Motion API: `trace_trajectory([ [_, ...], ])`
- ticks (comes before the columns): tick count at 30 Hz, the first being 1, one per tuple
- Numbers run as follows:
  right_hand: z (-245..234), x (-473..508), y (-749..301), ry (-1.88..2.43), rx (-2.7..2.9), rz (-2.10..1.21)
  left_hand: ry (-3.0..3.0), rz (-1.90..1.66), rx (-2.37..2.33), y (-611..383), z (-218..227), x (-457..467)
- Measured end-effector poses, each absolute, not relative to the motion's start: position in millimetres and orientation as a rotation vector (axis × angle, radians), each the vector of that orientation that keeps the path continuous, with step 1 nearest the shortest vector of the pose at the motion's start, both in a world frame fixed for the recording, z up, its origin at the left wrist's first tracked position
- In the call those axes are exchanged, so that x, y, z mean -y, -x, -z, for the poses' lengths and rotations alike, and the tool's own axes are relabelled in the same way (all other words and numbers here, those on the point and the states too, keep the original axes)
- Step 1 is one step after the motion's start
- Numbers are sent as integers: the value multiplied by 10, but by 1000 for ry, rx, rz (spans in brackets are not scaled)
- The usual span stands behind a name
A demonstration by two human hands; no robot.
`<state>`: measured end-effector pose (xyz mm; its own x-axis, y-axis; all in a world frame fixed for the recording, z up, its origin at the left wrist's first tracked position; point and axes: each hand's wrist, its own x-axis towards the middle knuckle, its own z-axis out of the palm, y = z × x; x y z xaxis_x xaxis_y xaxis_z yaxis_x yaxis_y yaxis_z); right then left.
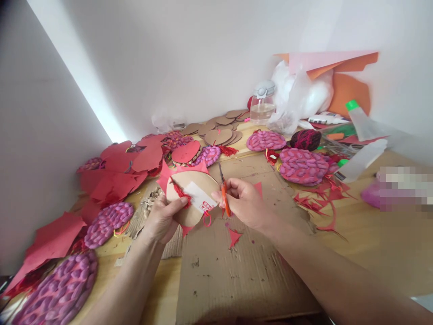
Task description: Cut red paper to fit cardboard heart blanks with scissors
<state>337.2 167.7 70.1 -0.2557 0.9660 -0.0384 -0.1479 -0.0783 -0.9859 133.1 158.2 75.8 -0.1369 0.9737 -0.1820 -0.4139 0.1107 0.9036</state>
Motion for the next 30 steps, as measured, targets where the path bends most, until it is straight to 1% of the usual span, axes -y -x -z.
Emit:
trace_trajectory([
  [4,-661,-1644,-3319,1044,1225,-1458,-666,-1449,-1058,-1395,-693,-1556],
  [9,-640,-1615,-3279,1037,1198,-1404,-704,-1439,-1010,-1374,-647,-1564],
  [18,-676,-1705,-3484,1035,1488,-1483,-750,-1416,-1014,-1195,-719,-1631],
  [24,-810,-1677,-3494,1049,1650,-1585,-799,-1399,-996,-1111,-770,-1654],
  [30,-847,-1651,-3482,1080,1675,-1551,-841,-1361,-1005,-1083,-759,-1661],
])
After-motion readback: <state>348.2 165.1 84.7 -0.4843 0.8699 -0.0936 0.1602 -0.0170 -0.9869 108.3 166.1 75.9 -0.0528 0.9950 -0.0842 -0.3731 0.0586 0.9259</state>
